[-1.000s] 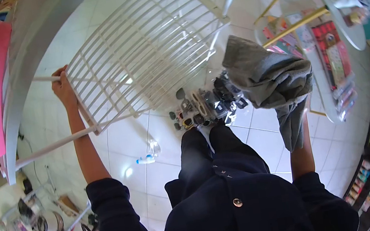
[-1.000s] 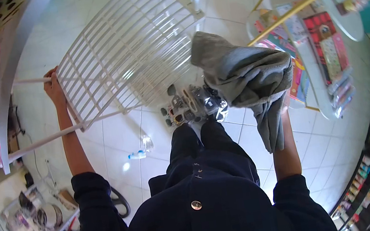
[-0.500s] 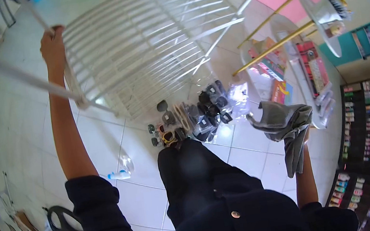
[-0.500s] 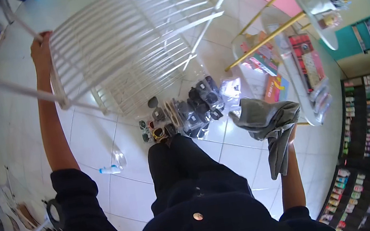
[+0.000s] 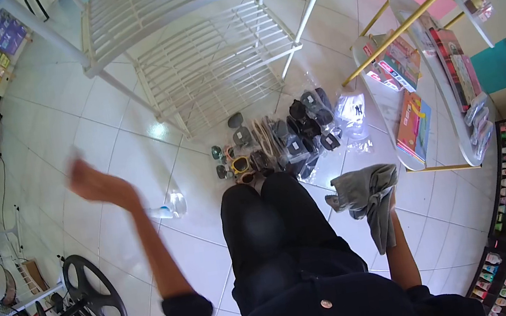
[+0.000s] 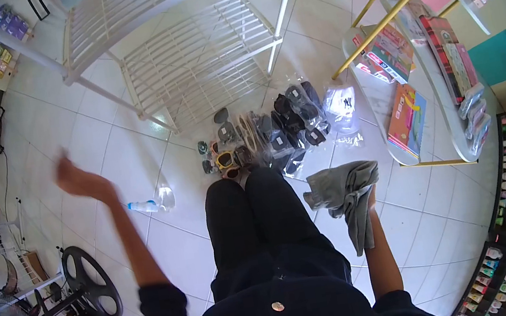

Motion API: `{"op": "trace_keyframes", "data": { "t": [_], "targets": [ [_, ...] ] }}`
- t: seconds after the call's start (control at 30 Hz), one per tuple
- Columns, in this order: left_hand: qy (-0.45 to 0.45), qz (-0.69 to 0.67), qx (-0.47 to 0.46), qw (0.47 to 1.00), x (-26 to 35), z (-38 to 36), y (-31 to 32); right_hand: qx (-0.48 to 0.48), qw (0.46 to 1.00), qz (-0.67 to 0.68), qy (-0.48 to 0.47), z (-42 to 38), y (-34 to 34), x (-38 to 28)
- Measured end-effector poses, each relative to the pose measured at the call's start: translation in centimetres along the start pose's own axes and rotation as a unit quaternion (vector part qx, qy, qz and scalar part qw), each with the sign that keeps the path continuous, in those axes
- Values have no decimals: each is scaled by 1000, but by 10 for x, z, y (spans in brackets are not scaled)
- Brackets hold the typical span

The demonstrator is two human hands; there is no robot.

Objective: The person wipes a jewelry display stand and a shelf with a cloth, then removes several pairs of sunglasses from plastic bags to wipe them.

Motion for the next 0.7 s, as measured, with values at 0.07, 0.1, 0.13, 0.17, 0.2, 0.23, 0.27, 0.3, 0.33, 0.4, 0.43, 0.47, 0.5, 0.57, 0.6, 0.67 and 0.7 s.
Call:
{"op": "trace_keyframes", "data": {
  "t": [0.07,0.1,0.13,0.17,0.2,0.23,0.27,0.3,0.33,0.4,0.43,0.47,0.5,0.57,0.6,0.67,0.7],
  "targets": [
    [-71,-136,-107,982,-2,-111,3,8,1000,12,9,10,7,13],
    [-67,-122,-232,963,-1,-153,11,11,1000,16,17,19,11,17],
    [-143,-111,-293,939,3,-184,21,15,999,19,27,25,16,23],
    [-199,-79,-352,911,-6,-210,33,18,999,23,36,19,17,34],
    [-209,-41,-392,895,-16,-230,48,21,999,26,43,21,17,40],
    [-219,-4,-430,876,-30,-246,65,23,998,28,49,25,19,46],
    [-230,21,-469,853,-50,-265,82,27,998,30,56,27,20,52],
    [-240,45,-506,827,-68,-281,100,31,997,31,63,30,19,57],
    [-245,48,-504,827,-79,-290,113,35,996,33,72,39,21,61],
    [-187,131,-573,787,-89,-304,140,52,993,-8,109,48,17,68],
    [-191,134,-572,786,-92,-305,151,51,992,-10,113,49,18,69],
    [-223,164,-585,762,-95,-308,160,32,988,-10,153,46,28,67],
    [-255,192,-597,736,-98,-312,166,13,981,-10,193,44,34,69],
    [-243,218,-604,727,-97,-316,178,-12,979,7,202,41,37,76],
    [-227,242,-609,720,-99,-317,183,0,977,-22,214,39,44,75],
    [-219,265,-611,713,-103,-318,192,36,966,-71,247,35,60,67],
    [-210,286,-611,707,-105,-318,194,38,965,-70,251,35,68,61]
  ]
}}
Point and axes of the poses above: each hand's wrist, its own z-axis towards the middle knuckle, its own y-axis out of the palm, x = y × z, the point moved 4 cm from there along z, towards the middle knuckle, and after that the axes turned 6 degrees about -z, right-handed, at the moved point
